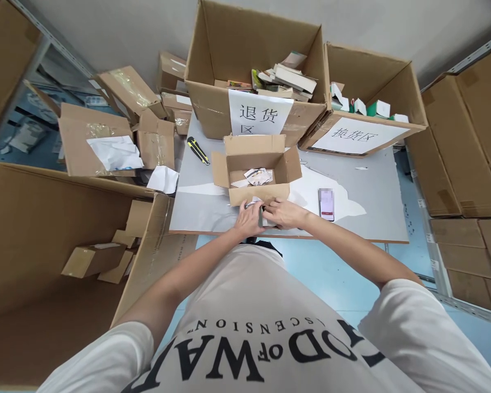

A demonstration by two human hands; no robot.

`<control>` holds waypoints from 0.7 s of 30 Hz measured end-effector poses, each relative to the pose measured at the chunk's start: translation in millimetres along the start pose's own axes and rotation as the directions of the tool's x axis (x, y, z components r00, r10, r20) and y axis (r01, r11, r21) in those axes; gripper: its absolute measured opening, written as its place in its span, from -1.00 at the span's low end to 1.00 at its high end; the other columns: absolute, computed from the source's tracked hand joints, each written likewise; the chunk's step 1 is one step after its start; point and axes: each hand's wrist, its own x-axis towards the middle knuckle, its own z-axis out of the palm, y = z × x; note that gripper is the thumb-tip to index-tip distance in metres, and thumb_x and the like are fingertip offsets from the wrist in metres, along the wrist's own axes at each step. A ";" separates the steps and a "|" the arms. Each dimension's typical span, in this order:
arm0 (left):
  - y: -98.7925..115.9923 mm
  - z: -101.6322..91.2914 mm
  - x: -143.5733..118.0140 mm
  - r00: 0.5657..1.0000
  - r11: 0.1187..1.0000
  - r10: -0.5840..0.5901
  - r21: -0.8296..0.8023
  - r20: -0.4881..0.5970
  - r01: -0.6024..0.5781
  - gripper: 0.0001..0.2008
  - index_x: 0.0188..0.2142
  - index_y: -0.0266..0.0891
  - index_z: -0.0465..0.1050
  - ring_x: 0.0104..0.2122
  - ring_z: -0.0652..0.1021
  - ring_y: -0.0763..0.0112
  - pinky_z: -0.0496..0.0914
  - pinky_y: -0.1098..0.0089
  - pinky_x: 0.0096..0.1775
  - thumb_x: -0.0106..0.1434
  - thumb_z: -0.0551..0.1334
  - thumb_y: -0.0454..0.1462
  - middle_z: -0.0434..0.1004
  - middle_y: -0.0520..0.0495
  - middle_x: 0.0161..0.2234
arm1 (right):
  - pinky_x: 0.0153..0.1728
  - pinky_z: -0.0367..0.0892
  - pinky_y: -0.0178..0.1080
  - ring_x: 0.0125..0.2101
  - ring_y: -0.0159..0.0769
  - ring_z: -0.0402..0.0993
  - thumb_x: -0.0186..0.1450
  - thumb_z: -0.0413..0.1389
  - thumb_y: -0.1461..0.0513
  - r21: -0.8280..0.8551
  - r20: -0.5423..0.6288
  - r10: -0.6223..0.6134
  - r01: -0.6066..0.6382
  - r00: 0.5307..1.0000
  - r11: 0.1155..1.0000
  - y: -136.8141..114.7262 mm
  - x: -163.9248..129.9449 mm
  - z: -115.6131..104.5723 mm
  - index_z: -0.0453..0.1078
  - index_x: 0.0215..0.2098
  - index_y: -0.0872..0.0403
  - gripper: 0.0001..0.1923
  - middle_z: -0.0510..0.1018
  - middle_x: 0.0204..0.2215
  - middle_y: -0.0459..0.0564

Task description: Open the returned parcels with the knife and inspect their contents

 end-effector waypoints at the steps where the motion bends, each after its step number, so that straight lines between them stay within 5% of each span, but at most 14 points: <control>1: 0.0 0.1 -0.2 1.000 1.000 0.007 0.003 0.009 -0.007 -0.12 0.20 -0.25 0.04 0.08 0.44 0.03 -0.12 -0.03 0.24 -0.06 0.38 -0.15 0.38 -0.33 0.11 | -0.20 0.08 -0.17 -0.15 -0.12 0.37 0.20 0.15 0.21 0.021 0.001 0.002 -0.002 1.000 1.000 0.0 -1.7 -0.2 0.24 -0.03 0.16 -0.61 0.50 -0.12 0.20; 10: -1.3 1.3 -2.4 0.998 1.000 -0.003 0.025 0.062 0.002 -0.03 0.27 -0.36 -0.11 0.09 0.42 0.02 -0.19 0.00 0.26 -0.04 0.36 -0.21 0.35 -0.37 0.12 | -0.21 0.15 -0.18 -0.18 -0.11 0.32 0.18 0.15 0.26 0.182 -0.077 0.054 -0.039 0.996 0.983 8.1 -21.2 -10.1 0.24 -0.06 0.14 -0.63 0.43 -0.05 0.18; 21: 9.5 -6.9 -5.7 0.997 0.995 -0.069 0.075 0.045 0.066 -0.06 0.28 -0.33 -0.16 0.11 0.39 0.04 -0.17 -0.05 0.24 0.01 0.33 -0.24 0.32 -0.37 0.15 | -0.22 0.23 -0.18 -0.20 -0.12 0.33 0.10 0.19 0.22 0.422 -0.237 0.294 -0.175 0.926 0.890 14.8 -70.1 -89.9 0.23 -0.03 0.06 -0.53 0.48 -0.12 0.10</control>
